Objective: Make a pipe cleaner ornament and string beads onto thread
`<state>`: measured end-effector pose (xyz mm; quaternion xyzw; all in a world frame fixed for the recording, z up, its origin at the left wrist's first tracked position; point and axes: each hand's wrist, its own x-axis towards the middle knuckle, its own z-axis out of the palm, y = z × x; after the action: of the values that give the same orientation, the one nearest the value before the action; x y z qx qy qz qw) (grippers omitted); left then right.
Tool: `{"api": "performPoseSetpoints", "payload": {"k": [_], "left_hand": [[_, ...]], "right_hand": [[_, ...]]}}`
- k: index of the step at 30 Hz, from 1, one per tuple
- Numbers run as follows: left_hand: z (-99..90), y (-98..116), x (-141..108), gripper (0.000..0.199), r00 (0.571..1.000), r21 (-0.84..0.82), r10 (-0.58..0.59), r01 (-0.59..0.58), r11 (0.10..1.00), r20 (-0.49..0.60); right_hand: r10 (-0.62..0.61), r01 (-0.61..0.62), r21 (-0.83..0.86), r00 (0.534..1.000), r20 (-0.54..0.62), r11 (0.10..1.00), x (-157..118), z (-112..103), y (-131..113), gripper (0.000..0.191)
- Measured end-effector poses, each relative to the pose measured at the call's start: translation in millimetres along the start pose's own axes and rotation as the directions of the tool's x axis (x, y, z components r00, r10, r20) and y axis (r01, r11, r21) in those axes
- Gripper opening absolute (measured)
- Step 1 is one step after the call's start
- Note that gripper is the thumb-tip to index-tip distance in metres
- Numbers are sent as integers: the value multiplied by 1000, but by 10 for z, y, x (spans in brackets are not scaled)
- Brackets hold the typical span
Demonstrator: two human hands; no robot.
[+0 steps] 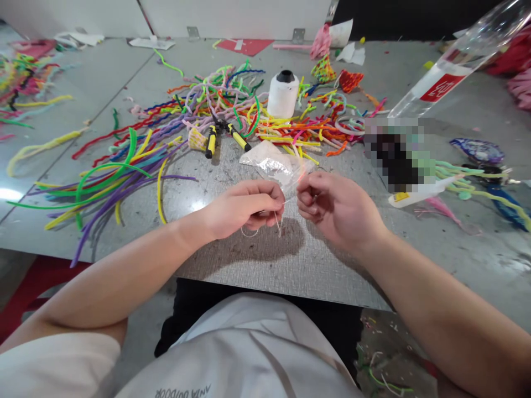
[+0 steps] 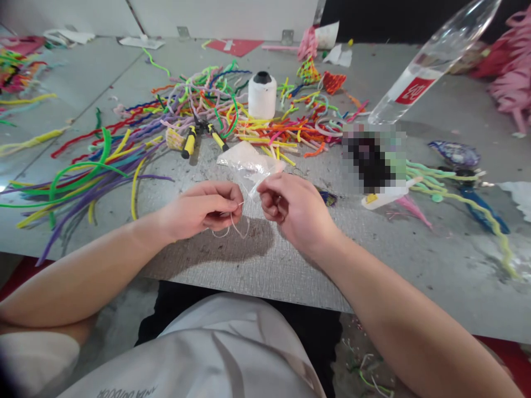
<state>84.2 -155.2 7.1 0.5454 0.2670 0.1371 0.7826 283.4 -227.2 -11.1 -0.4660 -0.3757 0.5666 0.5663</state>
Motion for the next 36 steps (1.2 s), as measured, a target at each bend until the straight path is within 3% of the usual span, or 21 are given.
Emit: {"api": "performPoseSetpoints", "payload": {"k": [4,10,16,21,25,29,33,36], "left_hand": [[-22,18,2,12,999,-36,-34,34,999,22],[-59,0,3,13,996,-99,-79,84,992,50],[-51,23,-30,18,992,-26,-82,85,996,93],[-54,20,-20,20,995,33,-49,46,998,88],[-61,-20,3,25,998,101,62,-63,993,20],[-64,-54,26,31,974,242,221,-202,949,-54],[-55,-67,39,26,917,407,392,-332,851,-72],[-40,-62,32,20,894,492,447,-374,786,-34]], "right_hand": [[-216,235,-229,971,106,944,-122,65,4,7],[-316,389,-371,917,244,843,-173,17,-13,9],[-462,626,-522,780,422,579,-149,6,-44,7],[-553,700,-594,699,454,397,-140,-2,-61,10],[-611,701,-669,648,455,245,-124,-38,-46,12],[-588,655,-713,687,426,250,-121,-63,-48,11],[-523,618,-702,753,398,355,-131,-42,-88,14],[-440,561,-670,819,368,486,-132,-17,-98,22]]}}
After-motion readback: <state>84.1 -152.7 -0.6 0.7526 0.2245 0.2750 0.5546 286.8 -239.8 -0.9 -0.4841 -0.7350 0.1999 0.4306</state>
